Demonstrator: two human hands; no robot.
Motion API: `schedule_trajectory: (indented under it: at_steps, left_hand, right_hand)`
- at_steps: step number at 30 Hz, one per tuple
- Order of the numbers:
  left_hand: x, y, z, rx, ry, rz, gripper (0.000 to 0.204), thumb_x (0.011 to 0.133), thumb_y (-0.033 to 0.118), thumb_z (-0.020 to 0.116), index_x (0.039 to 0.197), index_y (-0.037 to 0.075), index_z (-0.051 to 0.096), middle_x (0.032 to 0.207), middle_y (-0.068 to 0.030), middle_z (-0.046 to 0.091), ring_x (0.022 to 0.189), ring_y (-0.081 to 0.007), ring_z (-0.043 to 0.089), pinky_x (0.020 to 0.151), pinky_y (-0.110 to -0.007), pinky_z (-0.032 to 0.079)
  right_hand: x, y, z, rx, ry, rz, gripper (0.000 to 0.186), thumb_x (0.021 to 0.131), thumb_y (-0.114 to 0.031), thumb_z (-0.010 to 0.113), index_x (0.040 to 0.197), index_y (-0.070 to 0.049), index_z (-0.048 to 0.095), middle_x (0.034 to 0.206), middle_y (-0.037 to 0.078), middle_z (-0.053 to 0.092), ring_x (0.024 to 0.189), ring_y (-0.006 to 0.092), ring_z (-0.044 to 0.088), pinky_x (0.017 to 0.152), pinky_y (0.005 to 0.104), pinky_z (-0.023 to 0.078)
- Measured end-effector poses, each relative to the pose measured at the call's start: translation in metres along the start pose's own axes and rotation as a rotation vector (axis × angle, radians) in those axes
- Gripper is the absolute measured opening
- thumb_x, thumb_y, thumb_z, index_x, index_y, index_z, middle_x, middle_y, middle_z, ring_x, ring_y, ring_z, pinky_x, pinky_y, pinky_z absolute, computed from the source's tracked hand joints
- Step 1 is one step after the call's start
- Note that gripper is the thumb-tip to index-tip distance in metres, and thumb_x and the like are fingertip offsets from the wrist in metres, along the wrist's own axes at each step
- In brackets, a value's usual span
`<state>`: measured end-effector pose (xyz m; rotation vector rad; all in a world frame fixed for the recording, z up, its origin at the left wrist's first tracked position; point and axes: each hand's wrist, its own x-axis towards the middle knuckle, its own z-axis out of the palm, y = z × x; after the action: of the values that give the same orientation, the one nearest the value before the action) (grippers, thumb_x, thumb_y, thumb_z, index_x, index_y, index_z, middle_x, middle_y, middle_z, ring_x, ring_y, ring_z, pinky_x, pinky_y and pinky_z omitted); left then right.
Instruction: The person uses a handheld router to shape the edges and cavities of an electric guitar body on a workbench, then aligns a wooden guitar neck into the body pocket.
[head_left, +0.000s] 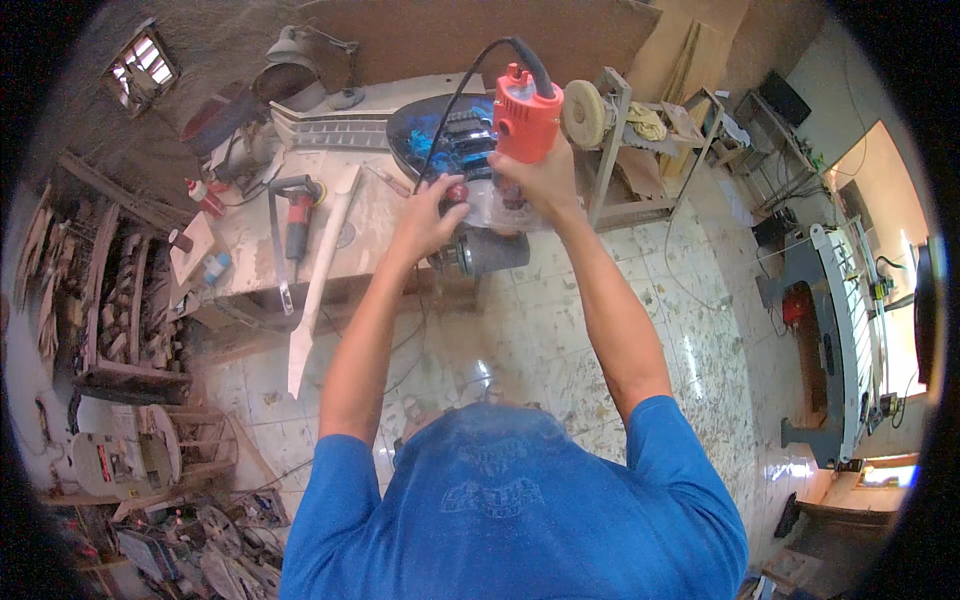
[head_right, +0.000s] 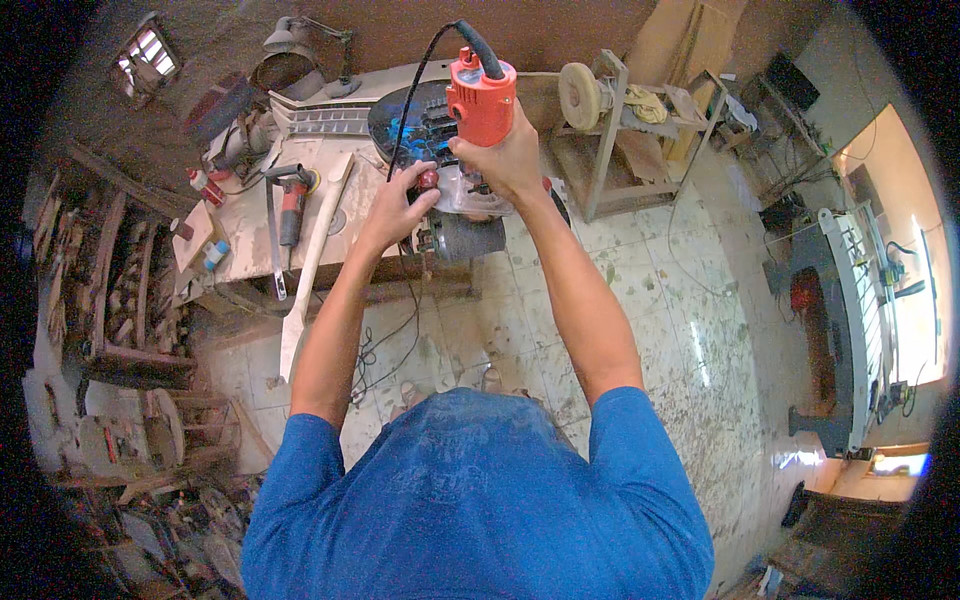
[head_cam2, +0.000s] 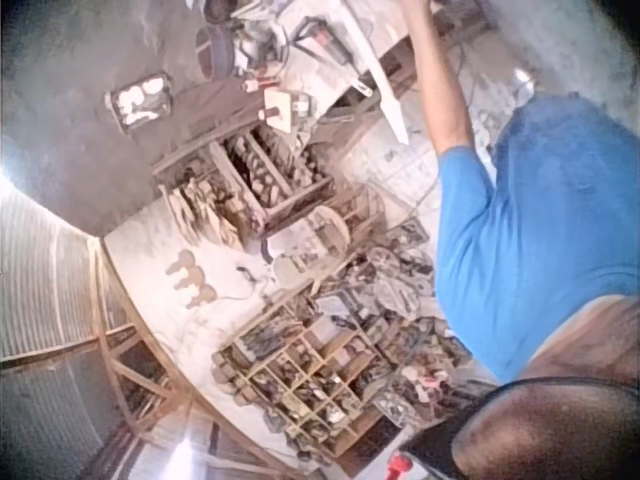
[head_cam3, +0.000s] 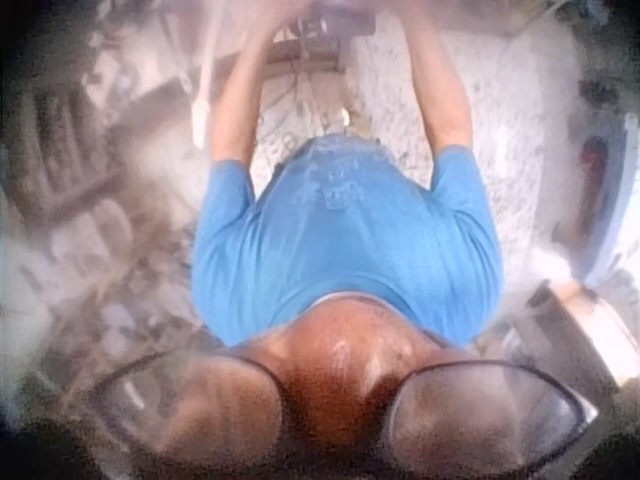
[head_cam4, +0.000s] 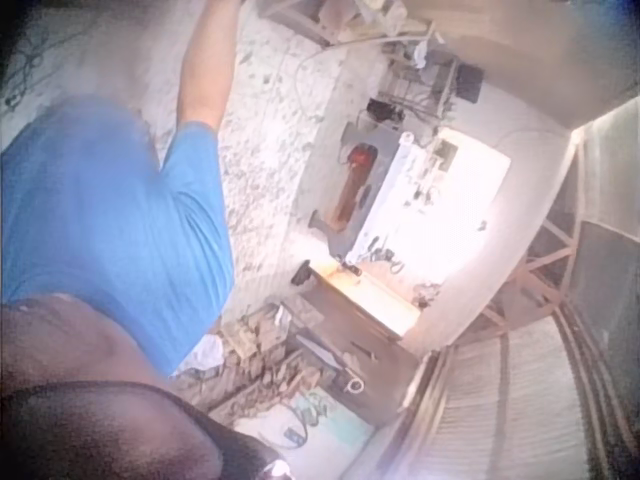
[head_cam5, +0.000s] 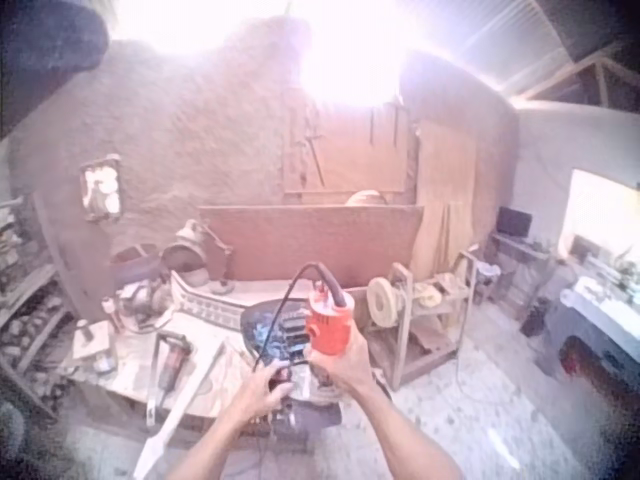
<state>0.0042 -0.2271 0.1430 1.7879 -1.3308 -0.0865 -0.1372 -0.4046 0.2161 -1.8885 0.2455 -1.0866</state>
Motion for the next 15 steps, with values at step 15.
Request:
schedule_trajectory:
  at_steps: [15]
  left_hand:
    - [0.0013,-0.0016,0.0048,-0.112,0.005,-0.096,0.041,0.093,0.027,0.079,0.130,0.010,0.074,0.124,-0.0239,0.076,0.146,-0.0322,0.055,0.116,-0.041,0.044]
  right_hand:
    - [-0.0070,0.0023,-0.0035,-0.017,0.031,0.004,0.049,0.079,-0.012,0.090,0.120,-0.003,0.066,0.101,0.004,0.073,0.083,0.0125,0.071,0.070,0.0305,0.059]
